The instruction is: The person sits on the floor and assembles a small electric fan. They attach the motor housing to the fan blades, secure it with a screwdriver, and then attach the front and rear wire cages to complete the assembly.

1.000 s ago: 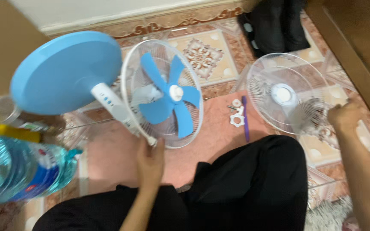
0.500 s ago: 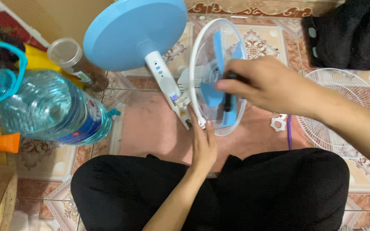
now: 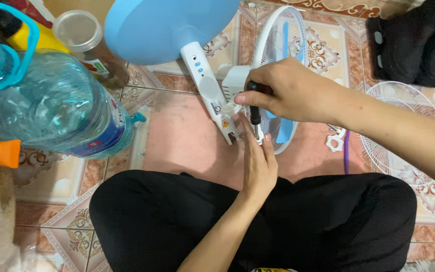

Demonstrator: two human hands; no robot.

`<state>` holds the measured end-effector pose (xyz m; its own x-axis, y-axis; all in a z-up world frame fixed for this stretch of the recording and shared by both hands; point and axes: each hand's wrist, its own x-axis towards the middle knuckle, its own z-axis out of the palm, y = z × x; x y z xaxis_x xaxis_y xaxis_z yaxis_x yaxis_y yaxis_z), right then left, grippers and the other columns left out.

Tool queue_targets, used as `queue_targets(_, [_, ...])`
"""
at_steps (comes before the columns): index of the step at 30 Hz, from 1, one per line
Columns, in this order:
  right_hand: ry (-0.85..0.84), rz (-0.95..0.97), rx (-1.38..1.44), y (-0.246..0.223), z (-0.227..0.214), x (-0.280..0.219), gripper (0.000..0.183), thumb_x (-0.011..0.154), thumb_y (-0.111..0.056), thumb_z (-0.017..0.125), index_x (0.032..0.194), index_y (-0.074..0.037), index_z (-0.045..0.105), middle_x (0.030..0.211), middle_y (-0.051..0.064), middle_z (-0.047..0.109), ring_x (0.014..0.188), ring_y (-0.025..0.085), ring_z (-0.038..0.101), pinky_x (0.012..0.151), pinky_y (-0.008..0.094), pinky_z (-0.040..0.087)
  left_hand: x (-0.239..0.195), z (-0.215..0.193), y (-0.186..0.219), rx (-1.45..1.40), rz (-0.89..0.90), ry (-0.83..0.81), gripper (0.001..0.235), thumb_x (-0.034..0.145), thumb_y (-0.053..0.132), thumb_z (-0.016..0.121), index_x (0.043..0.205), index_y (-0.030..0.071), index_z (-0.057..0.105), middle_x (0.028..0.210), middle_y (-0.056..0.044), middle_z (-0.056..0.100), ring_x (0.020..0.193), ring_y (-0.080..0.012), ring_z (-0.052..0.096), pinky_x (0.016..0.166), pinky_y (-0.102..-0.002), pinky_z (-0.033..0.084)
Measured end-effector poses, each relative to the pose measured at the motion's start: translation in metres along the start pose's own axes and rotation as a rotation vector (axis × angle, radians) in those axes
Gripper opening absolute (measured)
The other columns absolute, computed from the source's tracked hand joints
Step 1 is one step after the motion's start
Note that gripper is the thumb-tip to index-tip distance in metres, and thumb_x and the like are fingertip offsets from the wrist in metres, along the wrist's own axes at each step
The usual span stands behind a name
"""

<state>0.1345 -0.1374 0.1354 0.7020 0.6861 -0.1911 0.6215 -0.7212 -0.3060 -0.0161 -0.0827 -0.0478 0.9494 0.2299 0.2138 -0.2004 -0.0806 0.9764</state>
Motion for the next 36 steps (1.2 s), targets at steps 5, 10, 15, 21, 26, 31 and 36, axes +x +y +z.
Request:
queue_targets(5, [0.003, -0.077, -0.050, -0.005, -0.001, 0.002, 0.053, 0.113, -0.053, 0.078, 0.089, -0.006, 0.073, 0.061, 0.009, 0.066, 0.054, 0.030, 0.060, 0.061, 0.042, 0.048, -0.002, 0.001, -0.007, 0.071, 0.032, 0.017, 0.074, 0.126, 0.023, 0.041, 0.180, -0.009, 0.002, 0.192, -0.033, 0.004, 0.181, -0.0470, 0.002, 0.148, -0.057, 0.013])
queue_targets(10, [-0.070, -0.030, -0.092, -0.023, -0.003, 0.015, 0.060, 0.112, -0.062, 0.077, 0.091, -0.005, 0.073, 0.057, 0.012, 0.063, 0.055, 0.033, 0.064, 0.057, 0.045, 0.047, -0.004, 0.002, -0.012, 0.172, 0.027, 0.035, 0.075, 0.124, 0.024, 0.042, 0.179, -0.013, 0.007, 0.190, -0.039, 0.003, 0.180, -0.0543, 0.005, 0.147, -0.059, 0.014])
queue_targets(15, [-0.319, 0.137, -0.049, -0.037, -0.021, 0.031, 0.061, 0.120, -0.058, 0.065, 0.089, -0.006, 0.067, 0.071, 0.013, 0.066, 0.075, 0.033, 0.068, 0.073, 0.046, 0.054, -0.005, 0.003, -0.012, 0.085, -0.013, 0.036, 0.075, 0.125, 0.026, 0.039, 0.178, -0.012, 0.003, 0.191, -0.037, -0.001, 0.180, -0.0502, 0.001, 0.148, -0.058, 0.009])
queue_targets(21, [-0.416, 0.084, -0.171, -0.031, -0.031, 0.039, 0.043, 0.116, -0.048, 0.065, 0.106, -0.009, 0.079, 0.088, 0.013, 0.080, 0.089, 0.036, 0.072, 0.085, 0.049, 0.056, -0.005, 0.004, -0.018, 0.075, -0.029, 0.033, 0.074, 0.124, 0.022, 0.040, 0.180, -0.009, 0.003, 0.192, -0.033, 0.005, 0.181, -0.0480, 0.007, 0.147, -0.055, 0.012])
queue_targets(26, [-0.350, 0.070, -0.180, -0.033, -0.020, 0.033, 0.055, 0.119, -0.057, 0.066, 0.100, -0.006, 0.074, 0.084, 0.015, 0.077, 0.083, 0.038, 0.073, 0.078, 0.051, 0.058, -0.005, 0.002, -0.012, 0.074, -0.042, 0.034, 0.073, 0.125, 0.027, 0.036, 0.179, -0.010, 0.005, 0.192, -0.033, 0.003, 0.181, -0.0452, 0.005, 0.148, -0.053, 0.011])
queue_targets(31, [-0.443, 0.044, -0.162, -0.039, -0.034, 0.037, 0.033, 0.117, -0.045, 0.067, 0.122, -0.014, 0.077, 0.100, 0.008, 0.085, 0.097, 0.034, 0.079, 0.084, 0.050, 0.061, -0.007, 0.001, -0.018, 0.082, -0.048, 0.026, 0.073, 0.125, 0.026, 0.041, 0.180, -0.009, 0.008, 0.192, -0.033, 0.005, 0.181, -0.0480, 0.008, 0.147, -0.055, 0.014])
queue_targets(36, [-0.682, -0.077, -0.230, -0.057, -0.044, 0.038, 0.046, 0.095, -0.002, 0.053, 0.118, -0.026, 0.085, 0.133, -0.007, 0.069, 0.109, 0.024, 0.072, 0.086, 0.040, 0.059, -0.006, -0.002, -0.013, 0.073, -0.061, 0.007, 0.071, 0.124, 0.028, 0.040, 0.178, -0.011, 0.014, 0.187, -0.038, 0.023, 0.175, -0.0495, 0.025, 0.143, -0.052, 0.026])
